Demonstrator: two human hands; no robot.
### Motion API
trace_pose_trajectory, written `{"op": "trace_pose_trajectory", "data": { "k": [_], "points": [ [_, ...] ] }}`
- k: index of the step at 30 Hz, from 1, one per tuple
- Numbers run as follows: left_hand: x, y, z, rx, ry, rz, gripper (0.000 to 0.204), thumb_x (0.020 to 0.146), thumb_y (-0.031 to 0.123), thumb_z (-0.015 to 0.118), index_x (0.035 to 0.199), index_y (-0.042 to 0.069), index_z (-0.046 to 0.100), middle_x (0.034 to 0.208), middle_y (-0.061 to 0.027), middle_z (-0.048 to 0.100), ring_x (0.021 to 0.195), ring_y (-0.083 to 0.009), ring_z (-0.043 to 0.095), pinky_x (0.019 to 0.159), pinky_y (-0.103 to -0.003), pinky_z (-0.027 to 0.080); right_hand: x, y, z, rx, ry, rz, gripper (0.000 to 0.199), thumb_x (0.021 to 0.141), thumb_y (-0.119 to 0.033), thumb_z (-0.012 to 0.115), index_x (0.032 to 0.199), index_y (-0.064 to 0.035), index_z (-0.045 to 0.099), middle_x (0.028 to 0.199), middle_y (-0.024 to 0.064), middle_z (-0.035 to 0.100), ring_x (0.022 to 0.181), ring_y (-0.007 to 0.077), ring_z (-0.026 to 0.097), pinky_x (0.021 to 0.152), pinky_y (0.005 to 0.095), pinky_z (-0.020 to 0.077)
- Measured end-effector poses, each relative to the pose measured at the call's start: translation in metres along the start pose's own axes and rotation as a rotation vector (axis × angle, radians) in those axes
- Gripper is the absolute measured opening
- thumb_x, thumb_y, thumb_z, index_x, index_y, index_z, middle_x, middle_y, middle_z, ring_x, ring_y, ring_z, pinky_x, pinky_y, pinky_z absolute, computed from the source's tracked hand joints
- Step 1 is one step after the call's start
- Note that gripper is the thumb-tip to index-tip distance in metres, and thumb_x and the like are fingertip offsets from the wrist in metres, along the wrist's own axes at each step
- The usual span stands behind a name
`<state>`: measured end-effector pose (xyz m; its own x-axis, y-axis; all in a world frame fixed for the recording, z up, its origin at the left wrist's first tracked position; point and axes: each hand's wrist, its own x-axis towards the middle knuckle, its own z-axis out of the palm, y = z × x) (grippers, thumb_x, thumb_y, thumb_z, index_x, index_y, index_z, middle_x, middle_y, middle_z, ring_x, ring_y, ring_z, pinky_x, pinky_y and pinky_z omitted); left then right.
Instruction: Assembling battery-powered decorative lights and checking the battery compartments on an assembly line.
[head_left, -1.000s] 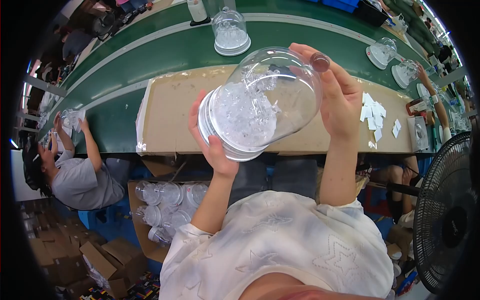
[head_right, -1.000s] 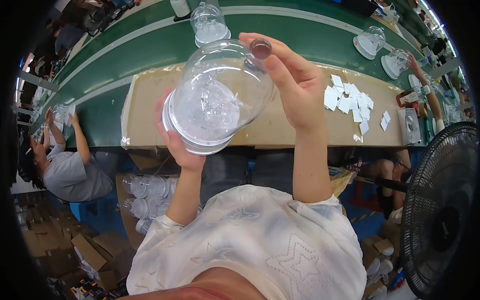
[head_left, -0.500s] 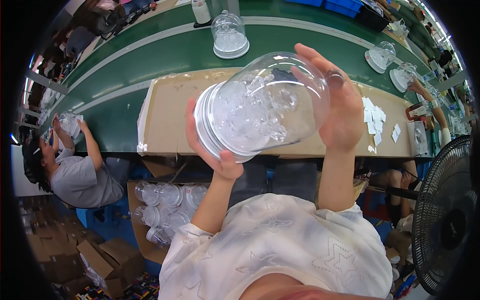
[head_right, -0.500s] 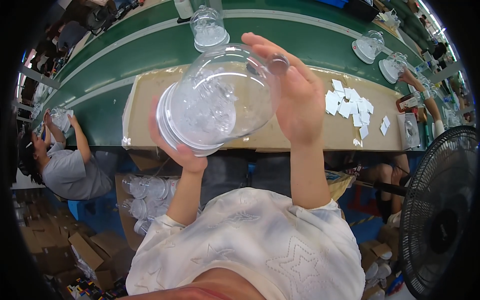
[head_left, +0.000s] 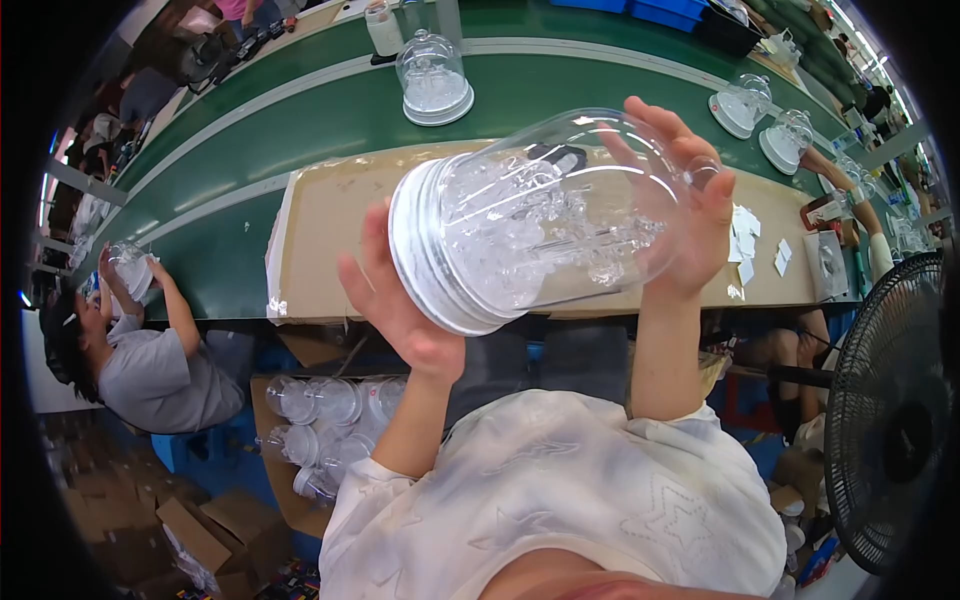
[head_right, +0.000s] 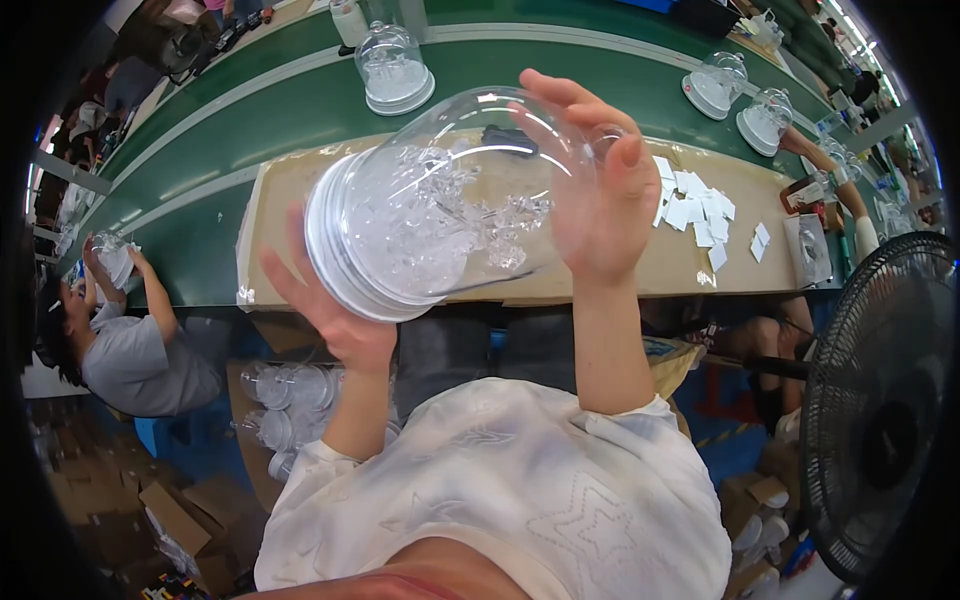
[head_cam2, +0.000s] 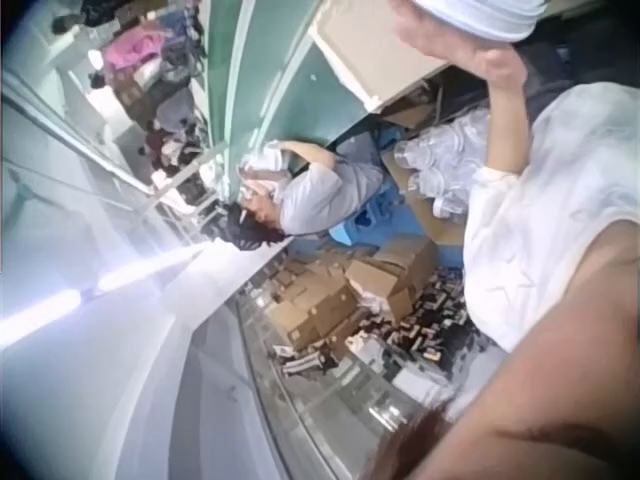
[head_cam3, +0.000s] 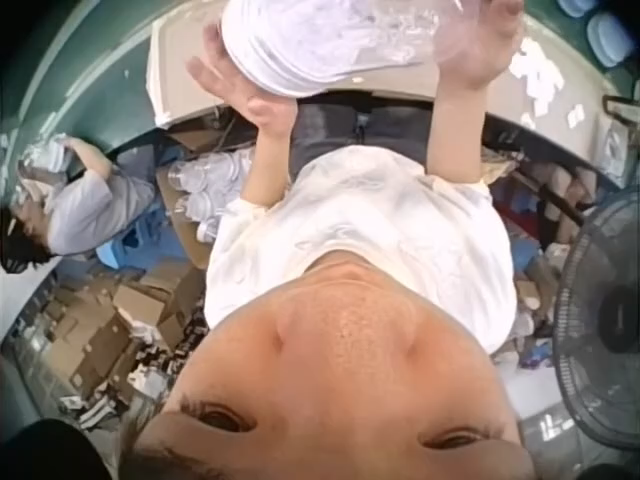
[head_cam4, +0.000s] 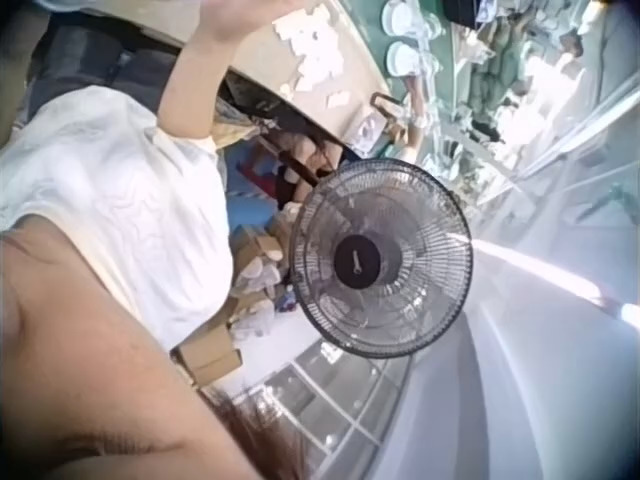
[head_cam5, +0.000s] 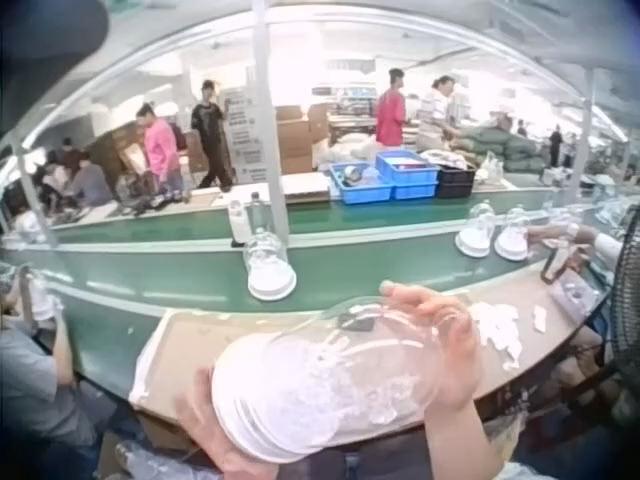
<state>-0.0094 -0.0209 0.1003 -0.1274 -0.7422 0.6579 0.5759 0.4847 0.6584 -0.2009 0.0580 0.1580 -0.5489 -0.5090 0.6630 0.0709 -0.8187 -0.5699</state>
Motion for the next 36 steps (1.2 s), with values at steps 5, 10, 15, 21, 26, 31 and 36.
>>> {"op": "trace_pose_trajectory", "data": {
  "k": [5,10,15,21,26,31,36],
  "points": [
    [0.004,0.0,-0.03,-0.446,-0.11,-0.694,0.1,0.084,0.073,0.049,0.152,0.007,0.016,0.156,-0.0141,0.022,0.141,-0.0302,0.031,0.115,-0.046,0.026,0.002,0.012,-0.009,0.128,-0.035,0.045,0.043,0.1,-0.039,0.047,0.107,0.0007,0.058,0.124,0.0263,0.055,0.126,0.0414,0.047,0.104,0.0542,0.0405],
    [-0.003,0.003,-0.044,-0.487,-0.217,-0.9,0.099,0.083,0.072,0.05,0.151,0.007,0.02,0.154,-0.0124,0.028,0.14,-0.0297,0.032,0.115,-0.046,0.029,0.005,0.027,-0.018,0.338,-0.143,0.061,0.037,0.102,-0.031,0.036,0.104,-0.0014,0.058,0.122,0.0241,0.055,0.125,0.0388,0.047,0.107,0.053,0.0363],
    [0.003,0.01,-0.04,-0.492,-0.287,-0.911,0.106,0.077,0.076,0.055,0.149,0.005,0.025,0.151,-0.0149,0.034,0.136,-0.0306,0.038,0.111,-0.046,0.035,0.002,0.024,-0.015,0.331,-0.077,0.107,0.038,0.101,-0.036,0.039,0.099,-0.0042,0.06,0.116,0.0166,0.057,0.127,0.0349,0.045,0.11,0.0551,0.031],
    [0.006,0.004,-0.045,-0.449,-0.322,-0.943,0.104,0.077,0.074,0.057,0.148,0.004,0.026,0.15,-0.0146,0.036,0.135,-0.0304,0.04,0.11,-0.046,0.037,0.003,0.024,-0.022,0.311,-0.103,0.076,0.041,0.102,-0.032,0.033,0.106,-0.0006,0.059,0.124,0.0262,0.055,0.126,0.0391,0.047,0.107,0.0514,0.0372],
    [0.004,0.006,-0.046,-0.508,-0.267,-0.935,0.102,0.079,0.069,0.06,0.149,0.004,0.025,0.15,-0.0143,0.035,0.135,-0.0306,0.039,0.11,-0.047,0.036,0.011,0.019,-0.011,-0.008,-0.031,0.159,0.048,0.103,-0.034,0.034,0.118,0.0054,0.057,0.125,0.0259,0.057,0.119,0.0351,0.054,0.103,0.045,0.0426],
    [0.005,0.007,-0.038,-0.328,-0.17,-0.806,0.129,0.062,0.064,0.08,0.151,0.003,0.01,0.151,-0.0132,0.029,0.138,-0.0264,0.034,0.113,-0.043,0.031,0.015,0.017,-0.005,-0.183,0.053,0.363,0.052,0.104,-0.034,0.035,0.128,0.0106,0.049,0.129,0.025,0.055,0.12,0.0324,0.055,0.102,0.042,0.0434],
    [0.007,-0.004,-0.041,0.05,-0.377,-0.161,0.153,0.042,0.051,0.095,0.151,0.007,-0.003,0.154,-0.0224,0.009,0.142,-0.0353,0.02,0.114,-0.046,0.025,0.01,0.018,-0.009,-0.191,0.074,0.475,0.054,0.104,-0.033,0.031,0.133,0.0108,0.043,0.132,0.0256,0.053,0.122,0.0344,0.053,0.102,0.0444,0.0435]
  ]
}}
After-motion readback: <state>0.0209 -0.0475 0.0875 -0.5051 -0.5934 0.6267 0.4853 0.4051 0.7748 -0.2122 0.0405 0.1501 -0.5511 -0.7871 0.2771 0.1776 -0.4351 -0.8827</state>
